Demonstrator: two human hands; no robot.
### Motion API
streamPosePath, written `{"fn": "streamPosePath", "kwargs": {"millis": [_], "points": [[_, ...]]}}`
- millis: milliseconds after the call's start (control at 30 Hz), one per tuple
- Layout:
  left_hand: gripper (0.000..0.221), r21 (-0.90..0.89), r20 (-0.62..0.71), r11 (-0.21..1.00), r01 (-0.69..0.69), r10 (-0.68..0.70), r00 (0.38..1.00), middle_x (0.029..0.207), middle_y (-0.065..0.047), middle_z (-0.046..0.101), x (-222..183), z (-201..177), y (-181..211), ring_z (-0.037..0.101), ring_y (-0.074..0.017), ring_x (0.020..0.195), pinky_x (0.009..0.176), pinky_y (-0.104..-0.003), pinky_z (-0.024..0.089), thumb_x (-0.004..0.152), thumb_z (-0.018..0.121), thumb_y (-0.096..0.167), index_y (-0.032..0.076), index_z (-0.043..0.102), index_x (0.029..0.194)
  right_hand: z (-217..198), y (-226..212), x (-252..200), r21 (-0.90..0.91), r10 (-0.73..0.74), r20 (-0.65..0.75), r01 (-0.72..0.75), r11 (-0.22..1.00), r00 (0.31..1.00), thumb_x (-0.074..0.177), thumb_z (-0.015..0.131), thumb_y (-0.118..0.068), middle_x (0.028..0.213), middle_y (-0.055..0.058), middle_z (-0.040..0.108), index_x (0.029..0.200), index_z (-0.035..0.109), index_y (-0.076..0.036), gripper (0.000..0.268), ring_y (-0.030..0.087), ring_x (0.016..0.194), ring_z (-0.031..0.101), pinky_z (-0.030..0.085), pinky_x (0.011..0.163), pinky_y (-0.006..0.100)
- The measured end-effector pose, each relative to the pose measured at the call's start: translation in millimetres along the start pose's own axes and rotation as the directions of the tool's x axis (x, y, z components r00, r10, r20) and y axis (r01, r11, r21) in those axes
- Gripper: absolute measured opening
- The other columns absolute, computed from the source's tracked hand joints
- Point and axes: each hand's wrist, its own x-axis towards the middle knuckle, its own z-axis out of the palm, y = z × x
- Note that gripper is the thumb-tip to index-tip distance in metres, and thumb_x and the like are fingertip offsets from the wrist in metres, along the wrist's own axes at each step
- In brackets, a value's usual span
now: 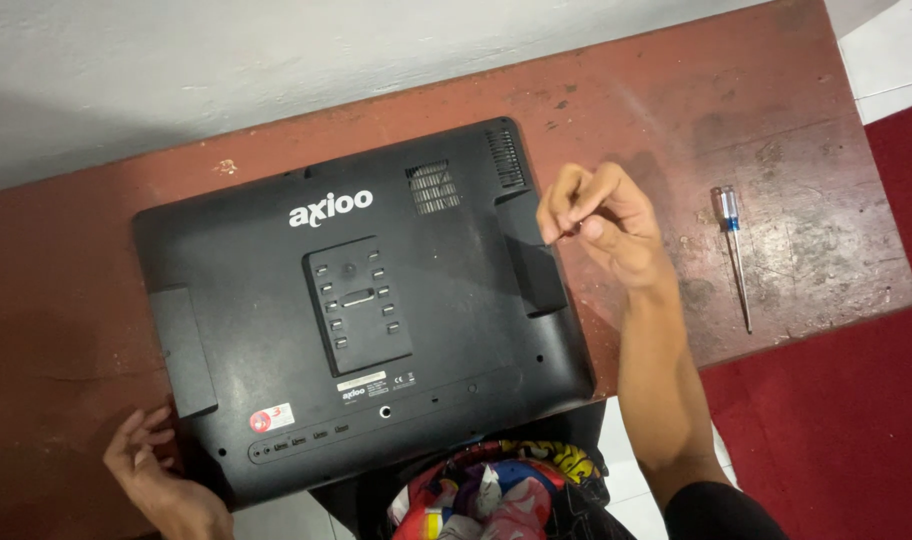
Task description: Unscrewing the back panel of a monitor using a screwdriver
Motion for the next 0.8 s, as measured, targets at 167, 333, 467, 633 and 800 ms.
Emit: {"fn": "streamPosePath", "kwargs": {"millis": [167,333,467,633,800], "points": [[0.04,0.025,0.001,1.0,-0.017,0.017,1.0,0.13,-0.014,0.062,-3,0,6,0.052,-0.0241,0.108,0.094,-0.04,0.035,0.107,0.027,0.02,0.005,0.049,0.138,-5,-6,-4,-0.065,0.004,0.016,-0.003,0.998,1.0,0.109,0.054,-0.023,0.096,0.006,0.06,0.104,0.063,-0.008,0.019,0.02,0.092,0.062,0.052,0.083,0.03],[0.044,0.01,0.011,0.998,0.054,-0.055,0.998,0.13,-0.012,0.061,-3,0,15,0.05,-0.0232,0.11,0.095,-0.04,0.033,0.101,0.026,0.016,0.007,0.047,0.138,0,-11,-4,0.148,0.082,0.033,-0.086,0.985,0.996,0.111,0.047,-0.022,0.074,-0.001,0.036,0.11,0.057,-0.008,0.018,0.016,0.07,0.047,0.046,0.075,0.034],[0.042,0.023,-0.005,1.0,0.014,-0.014,1.0,0.129,-0.013,0.063,-3,0,9,0.052,-0.0238,0.108,0.093,-0.038,0.035,0.105,0.027,0.018,0.006,0.049,0.139,0,-6,-2,0.155,0.06,0.053,-0.068,0.986,0.997,0.112,0.044,-0.029,0.071,-0.001,0.028,0.109,0.044,-0.013,0.017,0.014,0.064,0.032,0.037,0.067,0.031],[0.045,0.017,-0.001,1.0,-0.01,0.01,1.0,0.129,-0.015,0.062,-1,1,6,0.051,-0.0243,0.107,0.09,-0.04,0.035,0.101,0.027,0.017,0.003,0.048,0.138,-3,-8,-2,0.084,0.013,0.06,-0.018,0.996,0.998,0.108,0.054,-0.023,0.082,0.003,0.044,0.105,0.044,-0.016,0.012,0.017,0.076,0.051,0.05,0.075,0.031],[0.045,-0.009,0.007,1.0,-0.001,0.001,1.0,0.13,-0.015,0.061,1,0,-6,0.05,-0.0235,0.107,0.09,-0.038,0.034,0.1,0.027,0.016,0.003,0.047,0.138,-12,-3,-10,0.082,0.006,0.013,-0.007,0.997,1.0,0.109,0.053,-0.02,0.102,0.007,0.054,0.107,0.06,-0.009,0.013,0.021,0.098,0.062,0.057,0.092,0.032]]}}
